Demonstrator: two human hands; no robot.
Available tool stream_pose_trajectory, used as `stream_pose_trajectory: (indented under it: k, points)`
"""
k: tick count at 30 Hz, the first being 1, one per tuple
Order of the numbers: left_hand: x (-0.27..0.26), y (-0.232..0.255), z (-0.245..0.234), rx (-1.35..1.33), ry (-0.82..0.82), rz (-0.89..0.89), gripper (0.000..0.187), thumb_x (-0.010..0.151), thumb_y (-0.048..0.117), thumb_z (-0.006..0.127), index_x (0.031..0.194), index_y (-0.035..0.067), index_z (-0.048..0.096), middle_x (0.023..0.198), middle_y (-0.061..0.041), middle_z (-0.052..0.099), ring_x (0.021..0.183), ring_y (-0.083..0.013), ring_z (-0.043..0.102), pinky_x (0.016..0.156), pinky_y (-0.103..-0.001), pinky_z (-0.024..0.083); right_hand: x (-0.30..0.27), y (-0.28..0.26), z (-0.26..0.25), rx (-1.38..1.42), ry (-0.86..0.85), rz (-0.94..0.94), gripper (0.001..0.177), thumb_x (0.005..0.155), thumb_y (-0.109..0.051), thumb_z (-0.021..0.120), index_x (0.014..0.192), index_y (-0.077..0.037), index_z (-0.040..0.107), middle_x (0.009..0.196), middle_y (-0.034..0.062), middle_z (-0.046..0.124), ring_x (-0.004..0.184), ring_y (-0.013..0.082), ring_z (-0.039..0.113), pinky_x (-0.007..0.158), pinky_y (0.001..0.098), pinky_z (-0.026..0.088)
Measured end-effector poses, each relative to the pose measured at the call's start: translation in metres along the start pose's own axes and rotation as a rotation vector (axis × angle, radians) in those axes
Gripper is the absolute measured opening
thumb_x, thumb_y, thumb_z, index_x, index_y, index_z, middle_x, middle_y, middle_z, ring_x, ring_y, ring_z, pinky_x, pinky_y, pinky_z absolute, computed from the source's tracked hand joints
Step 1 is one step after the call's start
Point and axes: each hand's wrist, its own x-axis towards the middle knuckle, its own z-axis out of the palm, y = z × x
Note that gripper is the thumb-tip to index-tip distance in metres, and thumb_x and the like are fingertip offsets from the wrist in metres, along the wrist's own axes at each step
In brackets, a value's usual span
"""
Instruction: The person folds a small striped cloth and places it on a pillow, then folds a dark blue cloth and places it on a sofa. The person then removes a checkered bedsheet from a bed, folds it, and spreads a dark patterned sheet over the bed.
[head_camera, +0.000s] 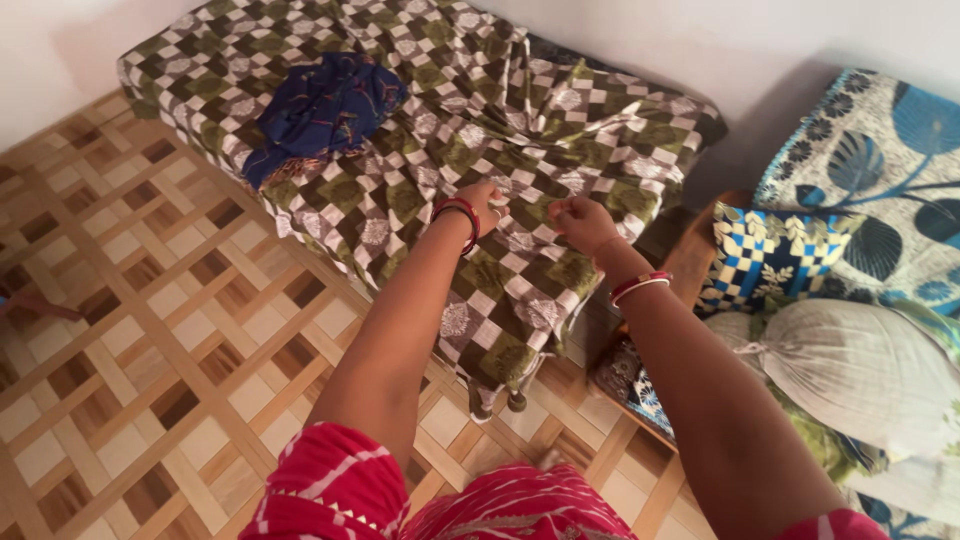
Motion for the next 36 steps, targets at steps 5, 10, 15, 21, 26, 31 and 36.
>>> stream_pose_trajectory:
  k: [5, 10, 15, 21, 26, 31, 36]
  points:
    - [0.008, -0.025, -0.007, -0.098, 0.042, -0.036, 0.040, 0.098, 0.031, 0.061, 0.133, 0.011, 0.057, 0.128, -0.013, 0.068, 0.112, -0.0282, 0.070, 0.090, -0.048, 0.056, 0.036, -0.020, 0.015, -0.010, -0.051, 0.090, 0.031, 0.097, -0.018, 0.059, 0.123, -0.004, 0.071, 0.110, 0.0051, 0.076, 0.091, 0.0146, 0.072, 0.080, 0.0307, 0.057]
    - [0.037, -0.047, -0.022, 0.034, 0.036, -0.094, 0.044, 0.101, 0.035, 0.061, 0.137, 0.011, 0.056, 0.135, -0.013, 0.063, 0.115, -0.0308, 0.065, 0.091, -0.048, 0.056, 0.080, -0.025, 0.026, -0.047, -0.115, 0.058, 0.030, 0.099, -0.019, 0.059, 0.121, -0.004, 0.071, 0.112, 0.0048, 0.076, 0.093, 0.0148, 0.073, 0.080, 0.0306, 0.058]
    - [0.044, -0.075, -0.030, -0.007, 0.074, -0.098, 0.043, 0.102, 0.032, 0.060, 0.139, 0.010, 0.058, 0.139, -0.015, 0.062, 0.119, -0.0318, 0.063, 0.094, -0.048, 0.055, 0.116, -0.031, 0.046, 0.031, -0.187, 0.124, 0.032, 0.098, -0.019, 0.058, 0.124, -0.006, 0.069, 0.113, 0.0039, 0.075, 0.094, 0.0124, 0.073, 0.072, 0.0308, 0.054]
    - [0.030, -0.093, -0.063, -0.088, 0.052, -0.261, 0.045, 0.101, 0.029, 0.057, 0.144, 0.015, 0.053, 0.146, -0.012, 0.055, 0.120, -0.0335, 0.064, 0.092, -0.051, 0.057, 0.143, -0.045, 0.087, -0.026, -0.266, 0.150, 0.032, 0.100, -0.023, 0.056, 0.126, -0.009, 0.068, 0.114, -0.0015, 0.076, 0.095, 0.0121, 0.070, 0.077, 0.0290, 0.055]
    - [0.052, -0.131, -0.087, 0.088, 0.089, -0.164, 0.046, 0.096, 0.017, 0.059, 0.143, 0.016, 0.058, 0.145, -0.014, 0.059, 0.124, -0.0345, 0.062, 0.095, -0.050, 0.056, 0.170, -0.057, 0.126, -0.052, -0.289, 0.135, 0.031, 0.099, -0.022, 0.058, 0.124, -0.007, 0.069, 0.114, -0.0001, 0.072, 0.098, 0.0129, 0.070, 0.076, 0.0331, 0.054]
    - [0.072, -0.183, -0.114, -0.002, 0.076, -0.187, 0.045, 0.099, 0.029, 0.062, 0.141, 0.015, 0.057, 0.144, -0.013, 0.057, 0.124, -0.0356, 0.061, 0.098, -0.050, 0.054, 0.192, -0.076, 0.177, 0.020, -0.268, 0.157, 0.032, 0.097, -0.020, 0.058, 0.124, -0.008, 0.070, 0.114, 0.0023, 0.074, 0.097, 0.0142, 0.071, 0.078, 0.0327, 0.055]
    - [0.094, -0.247, -0.140, 0.066, 0.124, -0.067, 0.041, 0.092, 0.022, 0.066, 0.132, 0.013, 0.063, 0.138, -0.013, 0.064, 0.125, -0.0330, 0.062, 0.102, -0.045, 0.053, 0.213, -0.086, 0.234, 0.071, -0.260, 0.156, 0.032, 0.099, -0.024, 0.061, 0.125, -0.006, 0.069, 0.114, 0.0038, 0.075, 0.096, 0.0150, 0.070, 0.079, 0.0316, 0.055]
